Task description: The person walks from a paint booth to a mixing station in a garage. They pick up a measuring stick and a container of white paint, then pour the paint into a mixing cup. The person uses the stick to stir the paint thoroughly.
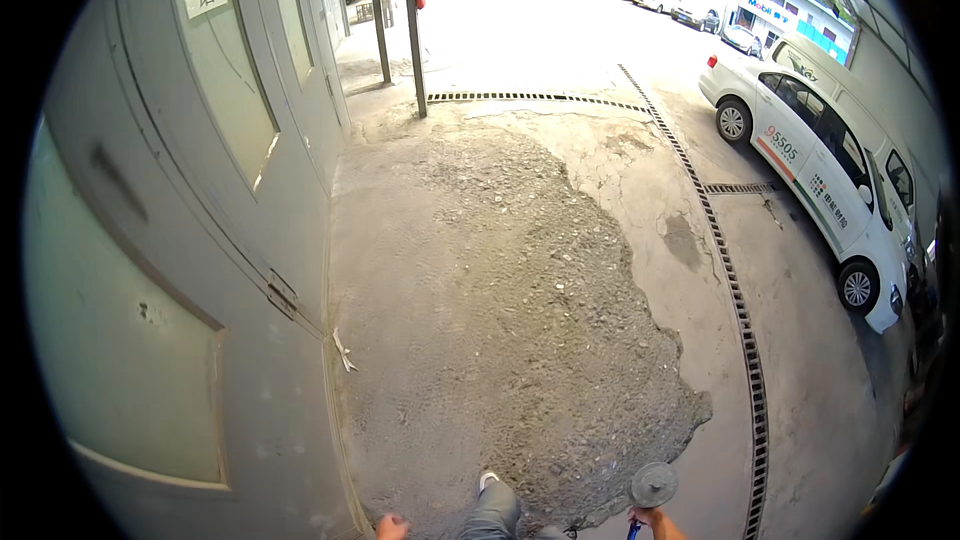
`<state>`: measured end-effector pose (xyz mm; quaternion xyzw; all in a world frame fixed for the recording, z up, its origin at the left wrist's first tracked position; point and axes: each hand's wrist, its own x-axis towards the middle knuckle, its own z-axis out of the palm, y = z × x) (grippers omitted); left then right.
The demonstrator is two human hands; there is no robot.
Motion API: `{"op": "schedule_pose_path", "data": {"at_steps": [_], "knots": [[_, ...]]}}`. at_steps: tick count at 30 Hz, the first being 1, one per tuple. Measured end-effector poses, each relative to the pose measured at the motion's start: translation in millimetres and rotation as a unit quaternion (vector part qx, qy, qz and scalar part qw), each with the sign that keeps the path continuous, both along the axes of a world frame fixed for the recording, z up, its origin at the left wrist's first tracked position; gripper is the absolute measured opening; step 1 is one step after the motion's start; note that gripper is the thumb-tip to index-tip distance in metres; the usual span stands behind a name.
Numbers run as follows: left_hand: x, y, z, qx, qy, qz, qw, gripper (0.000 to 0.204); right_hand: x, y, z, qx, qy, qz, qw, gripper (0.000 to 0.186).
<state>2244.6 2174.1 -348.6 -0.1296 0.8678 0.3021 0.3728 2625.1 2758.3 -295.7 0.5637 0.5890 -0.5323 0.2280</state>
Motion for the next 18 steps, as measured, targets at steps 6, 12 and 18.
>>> {"op": "schedule_pose_path", "data": {"at_steps": [6,12,18], "knots": [[-267.6,219.9,164.6,0.193,0.175,0.007,0.965,0.033,-105.4,52.5,89.8,-0.086,-0.087,-0.024,0.992,0.018],[-443.9,406.7,237.2,0.232,0.218,-0.058,0.946,0.029,-216.9,139.6,52.2,-0.167,-0.061,-0.198,0.964,0.012],[-465.0,414.6,134.1,0.063,-0.029,0.118,0.991,0.031,-401.8,318.7,69.6,-0.137,-0.062,-0.221,0.964,0.005]]}}
